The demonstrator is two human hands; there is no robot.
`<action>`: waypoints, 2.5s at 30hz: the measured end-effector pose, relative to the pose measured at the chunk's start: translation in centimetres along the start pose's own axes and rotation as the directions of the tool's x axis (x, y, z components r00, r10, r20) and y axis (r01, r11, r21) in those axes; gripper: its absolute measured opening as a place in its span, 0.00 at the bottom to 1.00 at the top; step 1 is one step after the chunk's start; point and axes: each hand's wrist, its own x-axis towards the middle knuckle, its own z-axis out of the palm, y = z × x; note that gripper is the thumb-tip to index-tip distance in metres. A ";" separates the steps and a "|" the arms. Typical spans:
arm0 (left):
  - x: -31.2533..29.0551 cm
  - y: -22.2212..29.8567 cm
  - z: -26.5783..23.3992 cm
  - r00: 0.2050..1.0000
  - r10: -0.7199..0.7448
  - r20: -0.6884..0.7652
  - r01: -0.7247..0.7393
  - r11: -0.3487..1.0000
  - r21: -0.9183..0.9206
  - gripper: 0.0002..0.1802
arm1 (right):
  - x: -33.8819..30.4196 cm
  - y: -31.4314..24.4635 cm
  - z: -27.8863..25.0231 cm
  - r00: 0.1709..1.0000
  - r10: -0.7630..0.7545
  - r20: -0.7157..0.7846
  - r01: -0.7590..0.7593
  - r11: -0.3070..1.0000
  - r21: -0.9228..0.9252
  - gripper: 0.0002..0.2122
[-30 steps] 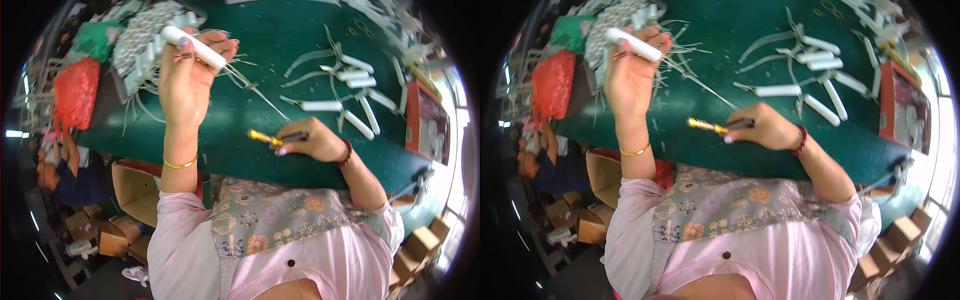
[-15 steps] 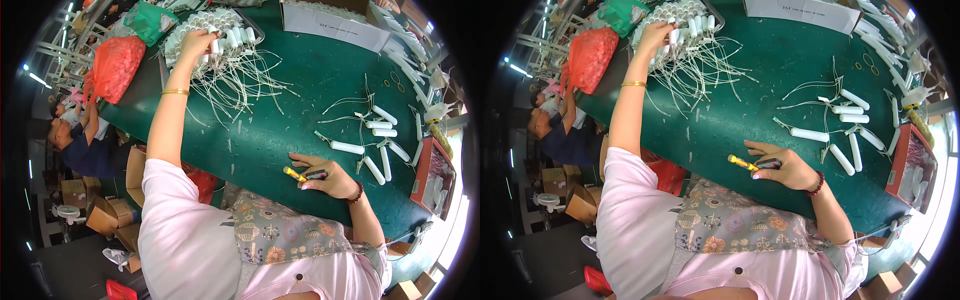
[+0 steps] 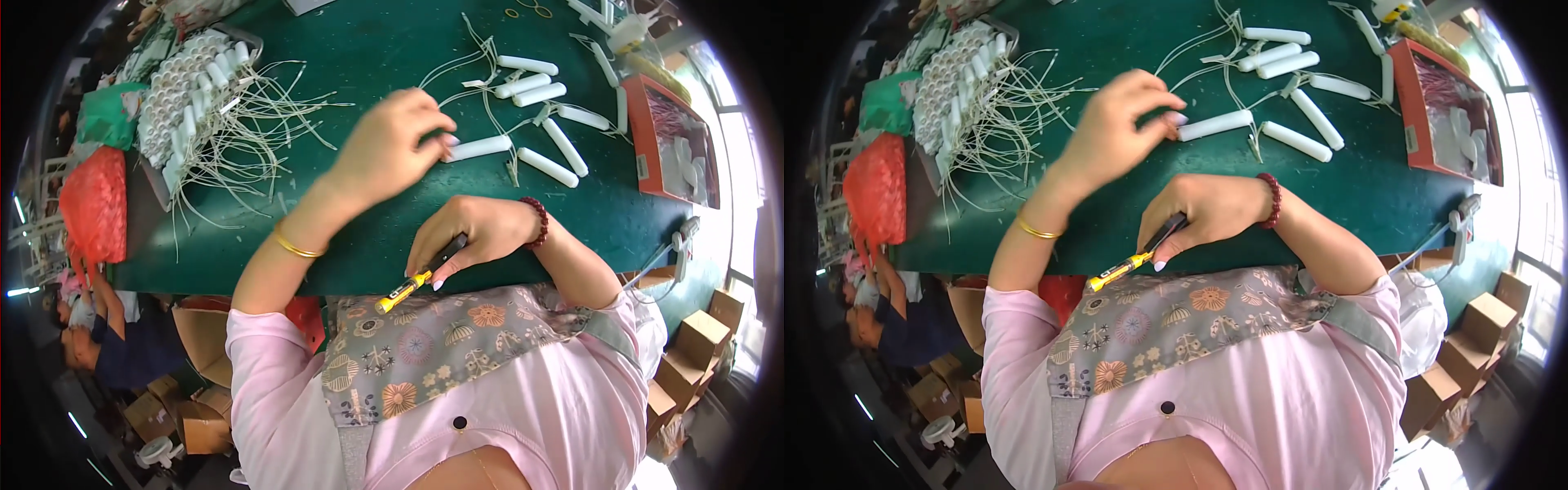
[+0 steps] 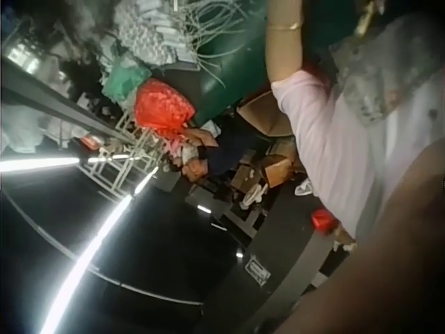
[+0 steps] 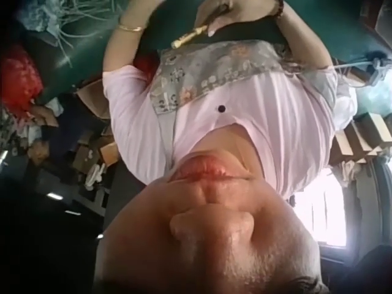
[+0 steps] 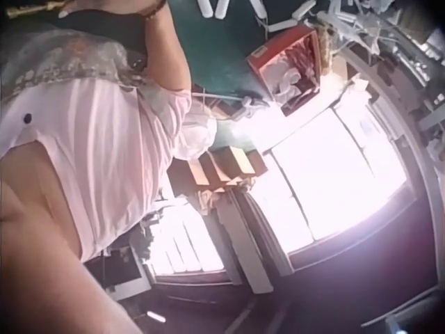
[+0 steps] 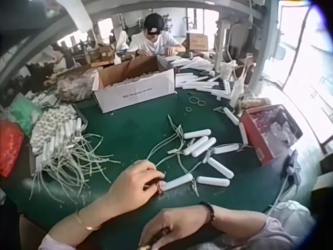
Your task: Assembling electronic lighting components by inserting wires into plastic tubes and securing them with a tool.
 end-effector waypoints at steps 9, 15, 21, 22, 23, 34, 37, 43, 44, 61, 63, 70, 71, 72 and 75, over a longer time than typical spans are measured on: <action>-1.2 1.1 2.0 0.974 -0.148 0.173 0.102 0.963 0.248 0.12 | -3.5 -2.6 -2.8 0.912 -0.132 -0.388 0.044 0.973 -0.227 0.12; -3.2 3.0 -5.1 0.706 -0.604 0.370 0.595 0.789 0.154 0.10 | -4.8 -2.9 -4.6 0.596 -0.354 -0.721 -0.365 0.681 -0.635 0.10; -5.2 3.2 -6.4 0.783 -0.573 0.243 0.614 0.775 -0.150 0.09 | -5.3 -1.1 -5.6 0.625 -0.413 -0.663 -0.497 0.445 -0.745 0.13; -5.1 3.5 -6.2 0.780 -0.578 0.240 0.618 0.771 -0.151 0.09 | -5.1 -1.0 -5.5 0.637 -0.421 -0.646 -0.480 0.439 -0.759 0.13; -4.9 3.7 -6.2 0.780 -0.572 0.254 0.618 0.768 -0.169 0.10 | -4.9 -1.0 -5.4 0.641 -0.420 -0.643 -0.476 0.439 -0.762 0.13; -3.0 3.3 -2.8 0.906 -0.346 0.242 0.364 0.931 -0.031 0.09 | -4.0 -1.5 -4.5 0.744 -0.432 -0.510 -0.460 0.222 -0.860 0.15; -1.9 2.7 -1.3 0.919 -0.301 0.255 0.339 0.933 -0.123 0.10 | -2.8 -0.2 -3.4 0.736 -0.466 -0.492 -0.360 0.346 -0.866 0.17; -2.6 0.9 0.3 0.821 -0.482 0.308 0.566 0.610 -0.555 0.27 | -3.2 -0.5 -4.0 0.513 -0.184 -0.838 -0.210 0.920 -0.331 0.12; -2.6 0.6 0.2 0.817 -0.492 0.300 0.570 0.608 -0.553 0.27 | -3.5 -0.9 -4.2 0.545 -0.185 -0.818 -0.259 0.891 -0.374 0.12; -2.6 -1.1 -1.6 0.733 -0.589 0.341 0.481 0.095 -0.871 0.33 | -2.6 0.2 -3.4 0.508 -0.160 -0.846 -0.292 0.892 -0.344 0.15; -2.8 -1.3 -1.7 0.739 -0.615 0.275 0.387 0.052 -0.921 0.33 | -2.8 -0.1 -3.4 0.498 -0.103 -0.861 -0.322 0.900 -0.294 0.16; -2.9 -1.0 -2.1 0.744 -0.638 0.196 0.374 0.156 -0.914 0.32 | -2.9 -0.6 -3.0 0.443 -0.129 -0.887 -0.314 0.905 -0.288 0.16; -2.8 -1.1 -2.0 0.746 -0.636 0.200 0.376 0.154 -0.914 0.32 | -2.7 -0.5 -3.1 0.436 -0.125 -0.891 -0.309 0.909 -0.279 0.14; -2.8 -1.2 -1.9 0.740 -0.642 0.200 0.387 0.163 -0.907 0.32 | -2.6 -0.6 -3.0 0.433 -0.125 -0.893 -0.311 0.909 -0.278 0.14; -2.8 -1.4 -1.5 0.732 -0.653 0.194 0.402 0.185 -0.897 0.32 | -2.4 -0.9 -2.7 0.454 -0.143 -0.879 -0.422 0.835 -0.354 0.11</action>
